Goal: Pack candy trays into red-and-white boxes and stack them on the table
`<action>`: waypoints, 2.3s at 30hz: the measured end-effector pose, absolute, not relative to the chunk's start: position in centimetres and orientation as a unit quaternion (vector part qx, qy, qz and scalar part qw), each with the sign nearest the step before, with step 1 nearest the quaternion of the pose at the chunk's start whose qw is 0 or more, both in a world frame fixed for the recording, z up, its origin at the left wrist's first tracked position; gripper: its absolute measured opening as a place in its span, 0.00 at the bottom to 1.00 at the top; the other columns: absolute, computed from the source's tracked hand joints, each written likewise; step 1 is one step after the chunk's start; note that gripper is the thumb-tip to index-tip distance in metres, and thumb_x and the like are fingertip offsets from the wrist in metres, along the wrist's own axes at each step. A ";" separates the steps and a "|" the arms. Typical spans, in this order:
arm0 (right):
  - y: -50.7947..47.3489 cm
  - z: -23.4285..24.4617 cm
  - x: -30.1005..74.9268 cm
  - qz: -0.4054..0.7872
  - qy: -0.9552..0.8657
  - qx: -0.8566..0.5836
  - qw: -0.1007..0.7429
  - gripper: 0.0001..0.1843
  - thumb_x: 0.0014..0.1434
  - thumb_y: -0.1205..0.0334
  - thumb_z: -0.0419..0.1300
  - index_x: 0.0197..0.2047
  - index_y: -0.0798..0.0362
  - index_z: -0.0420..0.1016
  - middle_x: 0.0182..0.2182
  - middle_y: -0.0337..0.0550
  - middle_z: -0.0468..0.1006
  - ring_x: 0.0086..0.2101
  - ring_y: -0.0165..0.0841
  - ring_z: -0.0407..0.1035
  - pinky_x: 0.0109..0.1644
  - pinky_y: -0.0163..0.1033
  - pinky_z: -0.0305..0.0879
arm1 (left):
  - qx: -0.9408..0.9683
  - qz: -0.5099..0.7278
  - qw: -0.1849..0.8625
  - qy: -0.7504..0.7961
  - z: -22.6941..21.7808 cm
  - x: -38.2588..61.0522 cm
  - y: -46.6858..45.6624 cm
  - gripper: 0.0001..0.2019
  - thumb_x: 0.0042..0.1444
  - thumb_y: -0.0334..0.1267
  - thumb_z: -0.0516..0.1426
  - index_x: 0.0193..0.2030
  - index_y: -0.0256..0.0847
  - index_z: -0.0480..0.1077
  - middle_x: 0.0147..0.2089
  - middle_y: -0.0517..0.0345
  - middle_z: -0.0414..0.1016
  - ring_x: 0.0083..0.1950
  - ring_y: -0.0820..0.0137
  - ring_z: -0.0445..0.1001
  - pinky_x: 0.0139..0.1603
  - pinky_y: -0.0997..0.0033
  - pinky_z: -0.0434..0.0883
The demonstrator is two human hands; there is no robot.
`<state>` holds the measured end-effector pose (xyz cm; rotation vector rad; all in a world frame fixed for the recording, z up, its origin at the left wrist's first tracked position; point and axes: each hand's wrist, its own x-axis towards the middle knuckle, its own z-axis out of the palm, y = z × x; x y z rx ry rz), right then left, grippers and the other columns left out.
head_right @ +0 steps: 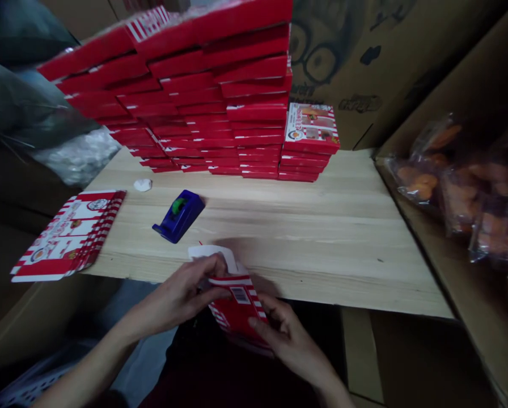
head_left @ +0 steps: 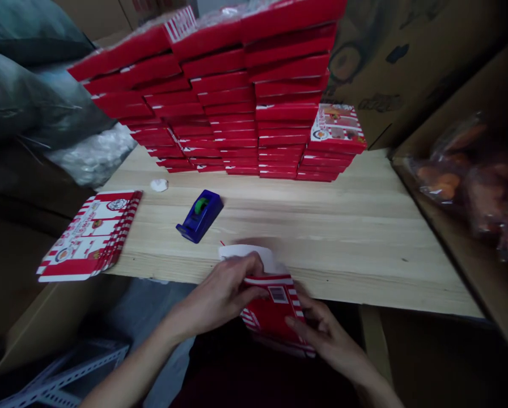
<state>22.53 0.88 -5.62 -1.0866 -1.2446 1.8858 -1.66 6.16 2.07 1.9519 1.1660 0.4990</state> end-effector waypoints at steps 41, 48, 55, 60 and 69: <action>1.7 -7.0 24.4 0.770 -0.296 -0.399 0.400 0.22 0.60 0.49 0.71 0.57 0.39 0.81 0.54 0.44 0.84 0.54 0.43 0.78 0.61 0.55 0.71 | 0.297 0.389 0.718 0.495 -4.1 1.1 -1.0 0.20 0.61 0.43 0.66 0.59 0.45 0.76 0.52 0.50 0.85 0.48 0.57 0.84 0.53 0.57 0.79; 0.4 -7.9 23.9 0.763 -0.285 -0.441 0.377 0.22 0.62 0.47 0.69 0.59 0.34 0.78 0.60 0.42 0.80 0.56 0.42 0.77 0.59 0.51 0.74 | 0.362 0.499 0.599 0.511 -4.9 -0.6 1.8 0.21 0.64 0.43 0.63 0.62 0.44 0.72 0.61 0.47 0.80 0.59 0.60 0.79 0.62 0.61 0.74; -0.4 -9.0 23.6 0.773 -0.291 -0.444 0.348 0.25 0.63 0.45 0.68 0.62 0.38 0.76 0.59 0.43 0.81 0.56 0.44 0.77 0.59 0.55 0.73 | 0.382 0.511 0.571 0.517 -5.4 -0.8 3.1 0.16 0.62 0.43 0.65 0.53 0.41 0.76 0.55 0.47 0.83 0.54 0.61 0.81 0.58 0.63 0.75; -0.2 -8.3 23.6 0.778 -0.323 -0.420 0.337 0.24 0.66 0.47 0.65 0.64 0.38 0.74 0.61 0.45 0.79 0.61 0.45 0.72 0.62 0.58 0.70 | 0.417 0.485 0.562 0.525 -5.4 -1.3 3.4 0.12 0.63 0.44 0.64 0.49 0.40 0.77 0.47 0.52 0.84 0.47 0.65 0.81 0.48 0.70 0.74; 3.4 -5.4 22.8 0.667 -0.392 -0.425 0.470 0.26 0.65 0.53 0.67 0.65 0.37 0.72 0.64 0.42 0.76 0.62 0.42 0.70 0.71 0.56 0.60 | 0.425 0.460 0.557 0.546 -5.7 -2.0 4.9 0.14 0.61 0.47 0.65 0.46 0.39 0.78 0.42 0.51 0.82 0.41 0.64 0.80 0.40 0.71 0.74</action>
